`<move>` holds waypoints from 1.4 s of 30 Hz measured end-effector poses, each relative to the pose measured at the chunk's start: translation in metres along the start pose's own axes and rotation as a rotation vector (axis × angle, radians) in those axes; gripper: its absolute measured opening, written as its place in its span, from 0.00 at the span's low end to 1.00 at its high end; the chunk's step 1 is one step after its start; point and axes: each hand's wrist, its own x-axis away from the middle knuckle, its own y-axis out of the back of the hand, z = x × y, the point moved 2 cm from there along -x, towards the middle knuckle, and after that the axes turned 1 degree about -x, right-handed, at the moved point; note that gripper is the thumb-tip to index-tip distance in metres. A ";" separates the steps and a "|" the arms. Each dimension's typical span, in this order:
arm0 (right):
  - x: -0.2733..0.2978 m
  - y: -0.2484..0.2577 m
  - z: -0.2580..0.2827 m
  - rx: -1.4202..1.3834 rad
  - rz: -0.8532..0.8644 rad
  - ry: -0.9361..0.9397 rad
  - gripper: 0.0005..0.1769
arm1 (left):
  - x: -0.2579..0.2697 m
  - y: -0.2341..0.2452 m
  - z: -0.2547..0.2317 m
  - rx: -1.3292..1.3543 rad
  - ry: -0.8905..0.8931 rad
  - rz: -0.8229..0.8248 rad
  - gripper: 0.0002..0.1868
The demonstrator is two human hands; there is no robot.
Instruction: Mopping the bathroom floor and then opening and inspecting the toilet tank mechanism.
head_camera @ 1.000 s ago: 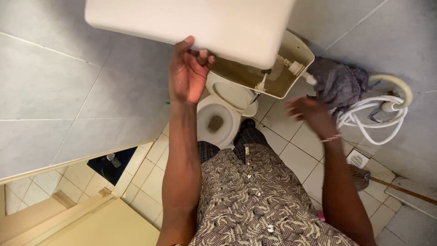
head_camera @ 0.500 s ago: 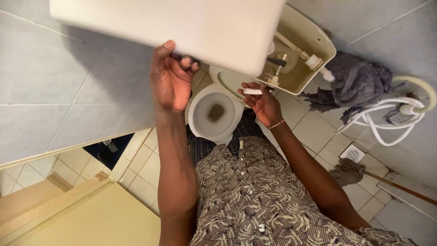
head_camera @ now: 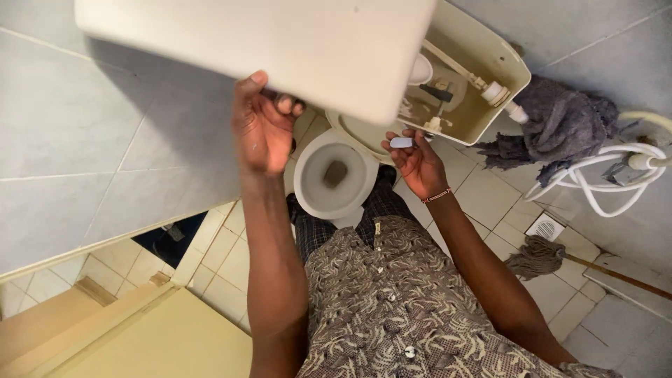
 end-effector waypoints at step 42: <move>0.048 -0.220 0.068 1.768 0.465 0.192 0.52 | 0.207 0.068 -0.044 -2.011 0.842 0.175 0.21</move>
